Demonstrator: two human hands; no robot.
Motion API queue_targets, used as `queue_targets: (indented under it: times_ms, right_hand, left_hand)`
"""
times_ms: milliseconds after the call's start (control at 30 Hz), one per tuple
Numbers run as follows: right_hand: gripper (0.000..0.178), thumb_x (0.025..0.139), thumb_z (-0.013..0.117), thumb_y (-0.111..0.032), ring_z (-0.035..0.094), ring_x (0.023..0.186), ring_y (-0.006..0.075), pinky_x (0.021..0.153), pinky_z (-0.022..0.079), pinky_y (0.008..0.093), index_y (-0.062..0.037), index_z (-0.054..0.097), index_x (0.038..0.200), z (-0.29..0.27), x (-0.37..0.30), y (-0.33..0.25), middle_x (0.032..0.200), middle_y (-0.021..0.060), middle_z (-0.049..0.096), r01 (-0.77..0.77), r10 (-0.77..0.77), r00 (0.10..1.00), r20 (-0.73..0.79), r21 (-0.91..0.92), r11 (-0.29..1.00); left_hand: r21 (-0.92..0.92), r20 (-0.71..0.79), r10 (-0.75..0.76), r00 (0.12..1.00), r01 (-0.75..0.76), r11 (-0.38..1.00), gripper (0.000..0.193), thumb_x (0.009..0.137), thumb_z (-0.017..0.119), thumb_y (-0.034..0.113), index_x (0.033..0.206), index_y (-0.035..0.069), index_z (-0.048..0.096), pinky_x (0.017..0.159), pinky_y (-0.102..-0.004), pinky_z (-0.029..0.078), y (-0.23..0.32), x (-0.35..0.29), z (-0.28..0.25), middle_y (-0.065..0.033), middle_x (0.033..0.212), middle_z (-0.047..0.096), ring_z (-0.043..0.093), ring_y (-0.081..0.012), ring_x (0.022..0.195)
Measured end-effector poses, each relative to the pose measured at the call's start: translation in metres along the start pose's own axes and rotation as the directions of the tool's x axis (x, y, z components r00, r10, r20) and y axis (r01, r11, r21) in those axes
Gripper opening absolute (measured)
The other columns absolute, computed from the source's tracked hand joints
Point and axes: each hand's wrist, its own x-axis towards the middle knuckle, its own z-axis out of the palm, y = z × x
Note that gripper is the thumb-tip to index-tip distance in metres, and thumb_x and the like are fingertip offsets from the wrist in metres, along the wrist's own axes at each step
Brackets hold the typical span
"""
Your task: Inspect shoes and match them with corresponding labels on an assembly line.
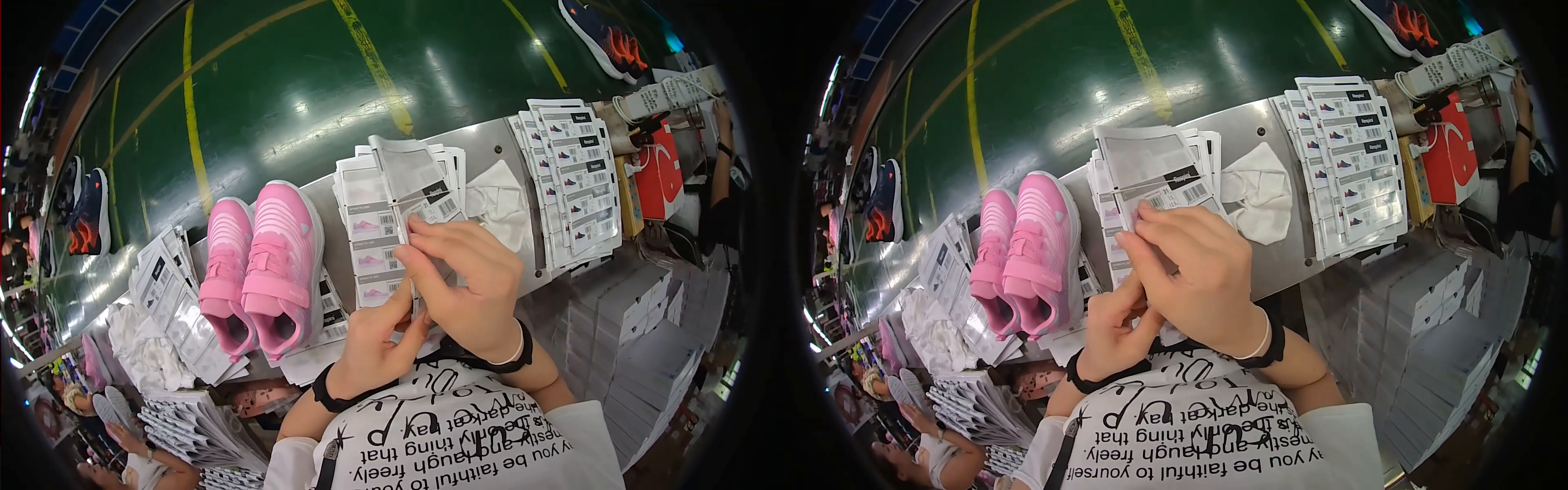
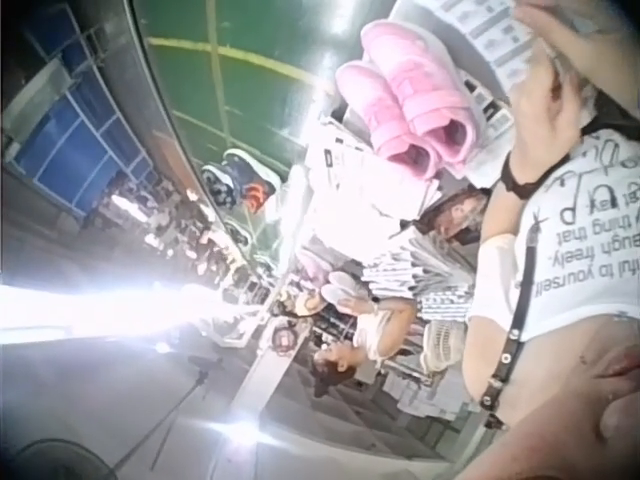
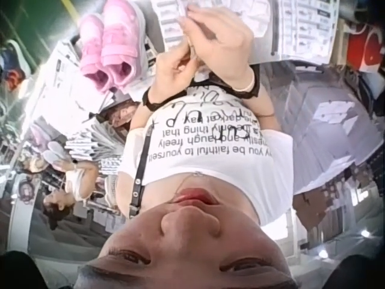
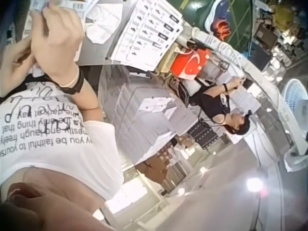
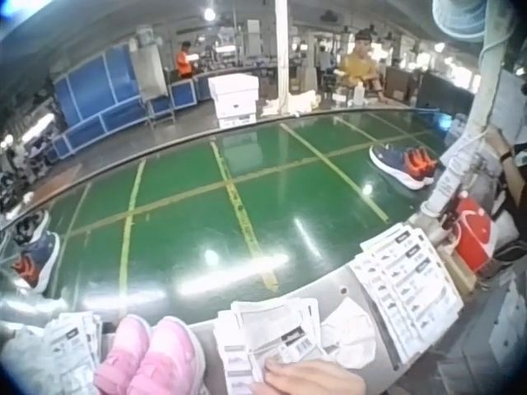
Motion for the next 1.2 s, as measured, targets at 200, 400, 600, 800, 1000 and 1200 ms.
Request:
queue_targets:
  times_ms: [200, 400, 600, 800, 1000, 1200]
  right_hand:
    - [0.011, 0.072, 0.076, -0.003, 0.065, 0.072, 0.0218, 0.064, 0.051, 0.0294, -0.0031, 0.074, 0.083, 0.002, -0.002, 0.003, 0.085, 0.0123, 0.072, -0.197, 0.173, 0.976, 0.132, 0.201, 0.960]
    - [0.014, 0.075, 0.075, -0.004, 0.063, 0.073, 0.0172, 0.065, 0.050, 0.0279, -0.0023, 0.074, 0.088, 0.012, -0.007, 0.011, 0.086, 0.0084, 0.073, -0.390, 0.352, 0.904, 0.242, 0.130, 0.912]
    - [0.023, 0.072, 0.079, -0.007, 0.064, 0.079, 0.0178, 0.071, 0.052, 0.0283, -0.0012, 0.074, 0.093, 0.028, -0.014, 0.007, 0.090, 0.0113, 0.072, -0.300, 0.281, 0.907, 0.313, 0.015, 0.954]
    - [0.015, 0.075, 0.075, -0.001, 0.062, 0.077, 0.0156, 0.070, 0.050, 0.0264, -0.0002, 0.074, 0.089, 0.032, -0.021, 0.011, 0.095, 0.0135, 0.071, -0.425, 0.420, 0.870, 0.259, -0.037, 0.904]
    - [0.023, 0.075, 0.077, -0.005, 0.064, 0.088, 0.0242, 0.083, 0.051, 0.0311, 0.0021, 0.069, 0.095, 0.035, -0.021, 0.003, 0.112, 0.0142, 0.069, -0.171, 0.207, 0.924, 0.321, -0.138, 0.976]
    - [0.014, 0.078, 0.074, -0.007, 0.064, 0.083, 0.0228, 0.076, 0.051, 0.0308, 0.0013, 0.070, 0.089, 0.034, -0.023, 0.009, 0.099, 0.0122, 0.072, -0.270, 0.275, 0.905, 0.325, -0.061, 0.961]
  left_hand:
    - [-0.031, 0.012, 0.002, 1.000, -0.002, 1.000, 0.050, 0.085, 0.059, -0.005, 0.132, -0.013, 0.045, 0.060, -0.0236, 0.050, -0.009, -0.007, -0.002, -0.0125, 0.070, 0.061, 0.060, -0.0096, 0.061]
    - [-0.087, 0.040, -0.204, 0.978, 0.207, 0.974, 0.068, 0.087, 0.059, -0.002, 0.146, -0.004, 0.026, 0.062, -0.0230, 0.049, 0.000, -0.008, -0.006, -0.0081, 0.072, 0.064, 0.056, -0.0052, 0.066]
    - [-0.447, -0.171, -0.263, 0.949, 0.163, 0.879, 0.049, 0.089, 0.054, -0.002, 0.136, -0.003, 0.040, 0.065, -0.0239, 0.052, -0.033, 0.001, 0.006, -0.0110, 0.094, 0.066, 0.063, -0.0084, 0.080]
    - [-0.267, -0.187, -0.238, 0.953, 0.184, 0.946, 0.017, 0.091, 0.053, -0.004, 0.108, -0.005, 0.054, 0.060, -0.0192, 0.046, -0.018, 0.004, 0.000, -0.0014, 0.087, 0.057, 0.054, -0.0030, 0.073]
    - [-0.539, -0.150, -0.311, 0.938, 0.186, 0.821, 0.013, 0.092, 0.051, -0.004, 0.104, -0.004, 0.054, 0.064, -0.0163, 0.045, -0.039, 0.002, 0.003, 0.0007, 0.089, 0.059, 0.053, 0.0002, 0.079]
    - [-0.508, -0.099, -0.299, 0.949, 0.211, 0.835, 0.010, 0.090, 0.054, -0.005, 0.098, -0.002, 0.048, 0.059, -0.0171, 0.043, -0.036, 0.000, -0.004, -0.0023, 0.084, 0.060, 0.054, -0.0010, 0.075]
